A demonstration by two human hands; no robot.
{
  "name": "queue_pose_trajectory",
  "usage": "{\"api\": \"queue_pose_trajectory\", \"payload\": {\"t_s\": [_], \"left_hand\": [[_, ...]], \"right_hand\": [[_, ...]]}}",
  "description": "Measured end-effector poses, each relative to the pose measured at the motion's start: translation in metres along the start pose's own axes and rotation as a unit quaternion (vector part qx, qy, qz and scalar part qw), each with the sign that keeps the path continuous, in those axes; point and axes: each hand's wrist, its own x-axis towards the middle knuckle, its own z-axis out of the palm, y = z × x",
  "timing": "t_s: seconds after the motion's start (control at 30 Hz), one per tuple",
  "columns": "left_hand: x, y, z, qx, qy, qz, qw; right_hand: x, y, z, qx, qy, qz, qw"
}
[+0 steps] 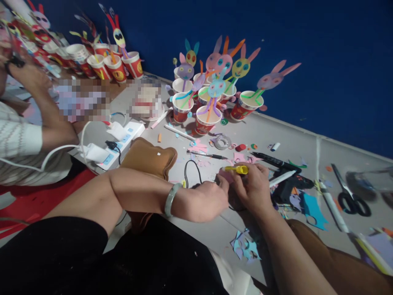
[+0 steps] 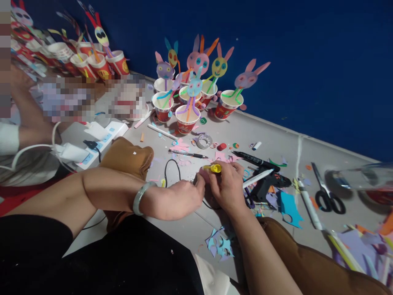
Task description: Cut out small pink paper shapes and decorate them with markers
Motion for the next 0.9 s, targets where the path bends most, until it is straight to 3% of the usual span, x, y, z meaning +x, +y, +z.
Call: {"api": "queue_pose_trajectory", "payload": {"t_s": [0.17,0.33,0.57,0.77,0.9], "left_hand": [[0.001,0.0,-0.003,0.009,-0.005,-0.012,1.0],[0.002,0.0,0.0,0.008,-0.031,0.002,0.999],[0.002,-0.002,-0.005,0.012,-0.044,0.009,0.999],[0.0,-0.004,-0.007,-0.005,-0.051,0.004,0.999],[0.001,-0.003,-0.006,-0.009,-0.056,-0.009,0.998]], "right_hand": [[0.001,0.0,0.001,0.016,-0.015,-0.01,1.0],[0.002,-0.001,-0.005,0.002,0.05,0.069,0.996],[0.002,-0.001,0.0,0.026,-0.024,-0.009,0.999],[0.0,0.001,-0.011,0.012,0.047,0.084,0.995],[-0.002,0.002,-0.024,0.01,0.038,0.1,0.994]]}}
